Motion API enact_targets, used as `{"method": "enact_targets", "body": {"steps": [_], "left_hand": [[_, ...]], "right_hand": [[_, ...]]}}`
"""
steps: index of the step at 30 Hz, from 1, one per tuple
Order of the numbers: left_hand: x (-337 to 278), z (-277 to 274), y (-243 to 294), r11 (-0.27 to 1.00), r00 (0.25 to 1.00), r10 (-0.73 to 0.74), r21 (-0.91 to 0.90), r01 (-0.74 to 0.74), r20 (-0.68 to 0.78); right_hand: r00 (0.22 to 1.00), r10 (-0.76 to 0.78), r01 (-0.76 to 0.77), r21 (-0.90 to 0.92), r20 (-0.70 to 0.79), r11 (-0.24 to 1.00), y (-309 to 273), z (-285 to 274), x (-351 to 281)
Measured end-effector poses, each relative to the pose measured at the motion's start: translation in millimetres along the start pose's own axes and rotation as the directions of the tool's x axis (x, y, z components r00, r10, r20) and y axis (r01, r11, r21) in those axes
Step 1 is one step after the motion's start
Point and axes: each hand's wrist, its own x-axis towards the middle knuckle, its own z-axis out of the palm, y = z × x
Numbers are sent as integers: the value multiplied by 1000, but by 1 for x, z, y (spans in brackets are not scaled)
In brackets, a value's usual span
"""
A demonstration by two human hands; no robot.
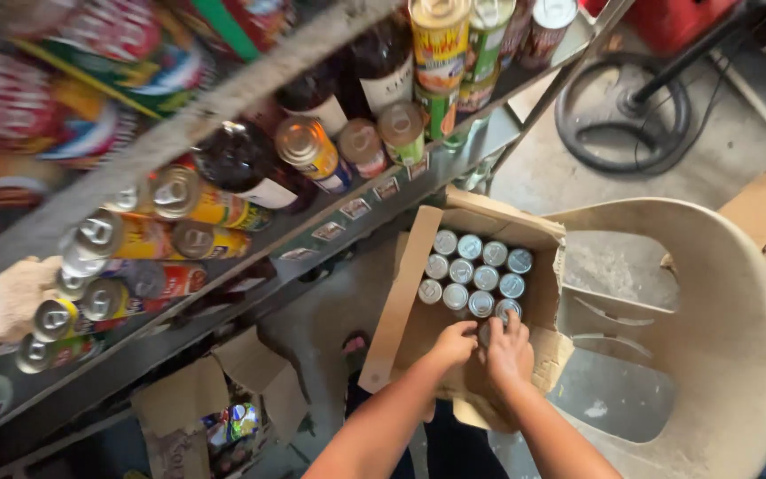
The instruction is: Shelving and organizing various canned food items on retail shelves.
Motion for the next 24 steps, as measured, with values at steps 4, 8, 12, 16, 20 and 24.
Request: {"method": "enact_targets", "body": {"steps": [4, 8, 12, 16, 20, 24], "left_hand": [[-25, -27, 24, 961, 962, 270, 73, -267, -43], [-68, -53, 66, 965, 977, 210, -167, -201, 39], [-147, -77, 129, 957, 974, 227, -177, -228, -28], [-223, -100, 177, 904, 912, 407, -121, -411, -60], [-301, -134, 219, 795, 779, 588, -24, -606, -217], [-411, -171, 274, 726, 634, 687, 297, -620, -355]], "right_hand": [[994, -62, 70, 92, -93, 993, -10, -38, -19], [966, -153, 203, 237, -210, 950, -35, -80, -38], [911, -228, 362, 405, -343, 840, -86, -117, -41], [849, -339, 503, 424, -406, 753, -140, -170, -54], [771, -459, 631, 438, -441, 640, -195, -217, -62], [718, -532, 693, 528, -448, 491, -257, -272, -78]]}}
